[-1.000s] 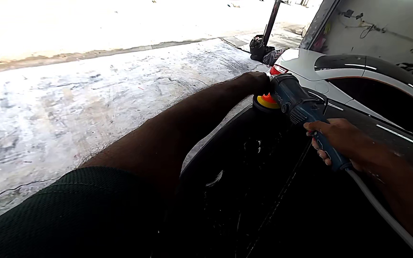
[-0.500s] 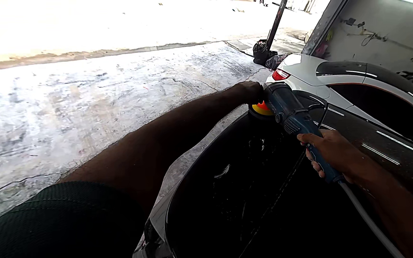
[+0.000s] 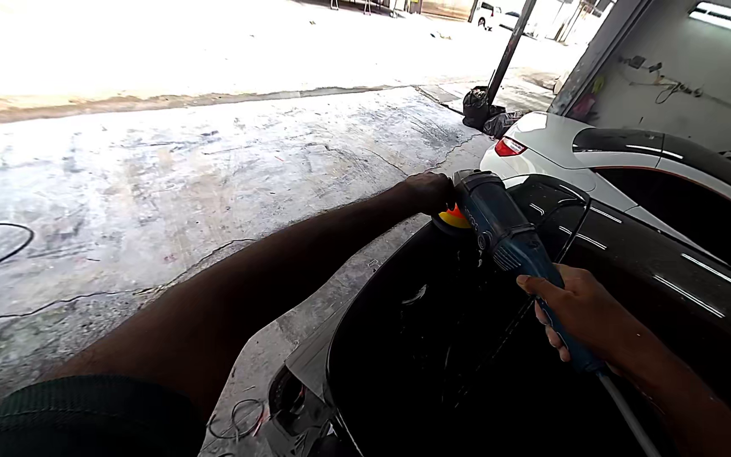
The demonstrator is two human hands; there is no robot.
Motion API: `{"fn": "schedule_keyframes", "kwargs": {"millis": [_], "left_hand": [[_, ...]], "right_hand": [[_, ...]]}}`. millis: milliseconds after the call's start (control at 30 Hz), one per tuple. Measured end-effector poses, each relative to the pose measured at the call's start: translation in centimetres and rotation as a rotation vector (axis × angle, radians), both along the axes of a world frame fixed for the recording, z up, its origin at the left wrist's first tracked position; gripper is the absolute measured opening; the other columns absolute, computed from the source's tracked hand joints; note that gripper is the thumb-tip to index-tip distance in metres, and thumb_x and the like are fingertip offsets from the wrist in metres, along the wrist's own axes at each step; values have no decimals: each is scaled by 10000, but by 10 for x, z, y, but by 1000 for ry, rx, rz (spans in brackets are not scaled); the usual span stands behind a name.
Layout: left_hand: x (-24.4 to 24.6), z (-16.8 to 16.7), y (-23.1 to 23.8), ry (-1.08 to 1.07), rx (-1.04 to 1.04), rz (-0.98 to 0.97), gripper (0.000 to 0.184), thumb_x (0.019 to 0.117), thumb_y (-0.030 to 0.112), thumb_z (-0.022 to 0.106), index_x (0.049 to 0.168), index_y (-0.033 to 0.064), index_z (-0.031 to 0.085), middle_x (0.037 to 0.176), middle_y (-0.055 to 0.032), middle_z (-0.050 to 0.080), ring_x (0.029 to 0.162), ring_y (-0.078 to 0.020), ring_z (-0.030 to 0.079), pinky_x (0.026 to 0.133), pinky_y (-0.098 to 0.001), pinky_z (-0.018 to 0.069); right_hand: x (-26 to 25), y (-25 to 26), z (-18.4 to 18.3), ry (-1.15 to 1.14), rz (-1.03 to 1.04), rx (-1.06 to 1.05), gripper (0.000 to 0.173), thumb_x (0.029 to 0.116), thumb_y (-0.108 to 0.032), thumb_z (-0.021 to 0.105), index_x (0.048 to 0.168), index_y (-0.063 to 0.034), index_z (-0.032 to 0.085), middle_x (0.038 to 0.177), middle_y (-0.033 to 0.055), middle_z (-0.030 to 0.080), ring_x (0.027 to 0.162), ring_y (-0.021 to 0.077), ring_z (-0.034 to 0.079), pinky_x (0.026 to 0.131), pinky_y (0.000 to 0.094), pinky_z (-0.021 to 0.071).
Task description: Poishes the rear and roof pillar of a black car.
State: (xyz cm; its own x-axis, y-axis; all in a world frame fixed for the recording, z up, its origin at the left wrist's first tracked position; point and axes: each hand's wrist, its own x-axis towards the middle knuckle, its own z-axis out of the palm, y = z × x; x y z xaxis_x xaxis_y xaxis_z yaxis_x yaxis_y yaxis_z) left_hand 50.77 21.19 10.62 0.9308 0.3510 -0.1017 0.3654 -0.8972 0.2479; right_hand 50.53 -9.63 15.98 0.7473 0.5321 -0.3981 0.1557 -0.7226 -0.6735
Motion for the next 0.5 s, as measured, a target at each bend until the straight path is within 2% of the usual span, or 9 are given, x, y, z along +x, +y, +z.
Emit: {"fn": "schedule_keyframes", "kwargs": {"millis": [267, 500], "left_hand": [[-64, -4, -16, -6, -39, 105, 271, 961, 329, 656, 838, 88, 669, 838, -142, 685, 834, -365, 685, 691, -621, 524], [-118, -5, -33, 34, -50, 153, 264, 987, 325, 616, 849, 105, 662, 826, -131, 680, 824, -353, 687, 675, -605, 522]], "right_hand": [[-40, -14, 1, -1, 79, -33, 337, 1051, -428, 580, 1157, -108, 574, 625, 106, 570, 407, 207, 587, 381, 354, 554], [-73, -31, -2, -2, 166, -45, 334, 1038, -445, 584, 1160, -134, 572, 640, 93, 589, 406, 207, 591, 382, 358, 554]]}}
